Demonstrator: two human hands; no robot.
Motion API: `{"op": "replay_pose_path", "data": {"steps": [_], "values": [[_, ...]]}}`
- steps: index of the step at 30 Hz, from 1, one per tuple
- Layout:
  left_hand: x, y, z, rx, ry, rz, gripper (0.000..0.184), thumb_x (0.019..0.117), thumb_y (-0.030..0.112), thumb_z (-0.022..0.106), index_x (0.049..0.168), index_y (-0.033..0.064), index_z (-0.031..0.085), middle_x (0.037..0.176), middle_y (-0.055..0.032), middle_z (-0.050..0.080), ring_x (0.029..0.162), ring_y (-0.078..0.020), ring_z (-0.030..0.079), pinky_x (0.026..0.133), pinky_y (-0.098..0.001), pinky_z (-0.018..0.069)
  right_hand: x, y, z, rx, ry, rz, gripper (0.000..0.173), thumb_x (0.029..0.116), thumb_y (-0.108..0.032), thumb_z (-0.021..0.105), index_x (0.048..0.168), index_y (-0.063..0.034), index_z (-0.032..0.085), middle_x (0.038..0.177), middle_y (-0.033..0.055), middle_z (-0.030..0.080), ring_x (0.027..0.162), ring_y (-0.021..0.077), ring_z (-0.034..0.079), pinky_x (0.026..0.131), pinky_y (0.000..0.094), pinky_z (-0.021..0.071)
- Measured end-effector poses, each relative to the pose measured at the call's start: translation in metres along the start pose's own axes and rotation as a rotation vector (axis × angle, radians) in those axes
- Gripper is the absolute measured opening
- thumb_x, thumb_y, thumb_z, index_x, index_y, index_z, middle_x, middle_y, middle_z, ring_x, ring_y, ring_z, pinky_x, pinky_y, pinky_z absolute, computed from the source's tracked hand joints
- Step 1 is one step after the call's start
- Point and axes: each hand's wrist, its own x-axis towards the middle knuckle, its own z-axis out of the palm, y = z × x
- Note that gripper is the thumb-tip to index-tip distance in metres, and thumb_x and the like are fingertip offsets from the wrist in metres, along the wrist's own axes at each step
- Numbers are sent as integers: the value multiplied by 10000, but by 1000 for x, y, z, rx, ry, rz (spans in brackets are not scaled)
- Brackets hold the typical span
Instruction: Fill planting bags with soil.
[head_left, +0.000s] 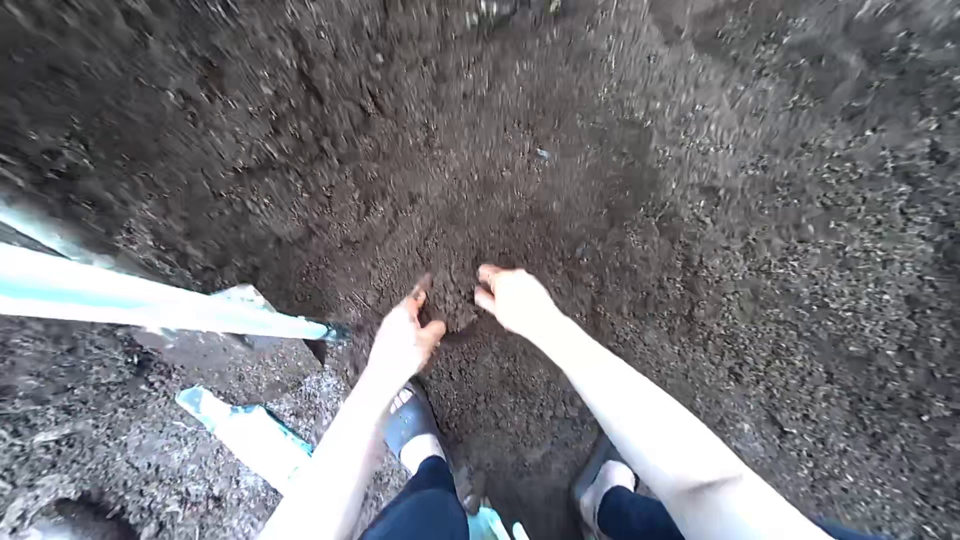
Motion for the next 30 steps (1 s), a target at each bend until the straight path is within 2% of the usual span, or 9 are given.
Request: {"op": "replay_pose_path", "data": {"steps": [3,6,9,12,14,18,22,25,30], "values": [[-7,2,4,-22,59,52,602,942,83,656,1516,122,478,1236,-174,667,852,-208,693,784,-422,582,-8,9,5,62,211,-70,222,1041,-233,550,1146,-65,648,864,165,693,806,369,709,673,578,560],[32,-31,30,64,24,-11,669,947,75,634,1573,146,410,1336,-198,636,1004,-307,706,901,-521,568,25,36,49,52,74,19,259,1065,-254,496,1211,-70,605,976,194,697,927,396,709,770,598,566],[50,-30,34,170,40,16,637,959,62,575,1572,171,441,1622,-26,435,1239,-256,648,1023,-522,524,41,37,46,30,-6,37,288,1078,-267,475,1235,-72,619,1067,197,702,1024,394,697,852,590,550],[44,-23,36,157,65,92,708,927,9,579,1588,212,427,1681,61,325,1392,-222,539,1082,-547,476,33,48,39,106,74,-15,238,1059,-250,533,1161,-61,637,944,179,695,891,369,707,770,585,564],[53,-30,41,207,62,88,735,924,-1,594,1602,207,400,1691,57,302,1437,-230,495,1119,-551,447,42,68,52,320,44,-44,278,1063,-300,543,1179,-67,641,982,154,702,887,302,707,791,531,576],[56,-30,39,245,65,92,716,933,21,581,1603,192,397,1686,54,312,1486,-163,427,1171,-460,413,82,117,91,1345,19,290,488,1118,-365,371,1499,-76,470,1494,131,537,1343,255,553,1084,446,483],[59,-37,38,264,46,181,537,928,2,519,1433,150,620,1667,-23,358,1458,-201,470,1139,-440,453,153,137,107,2017,293,475,599,1115,-487,244,1579,-109,257,1562,161,411,1354,296,529,1073,450,486],[59,-48,30,287,48,212,504,927,49,511,1373,212,678,1660,-56,366,1451,-235,480,1101,-465,484,196,120,91,2307,393,377,782,1042,-651,331,1632,-216,60,1649,174,237,1434,391,416,1086,567,464],[59,-63,33,103,67,233,581,881,91,590,1458,150,603,1580,-63,493,1443,-170,487,1157,-377,443,240,89,22,2279,445,196,775,941,-818,285,1564,-358,303,1572,48,439,1437,306,435,1075,659,426]]}}
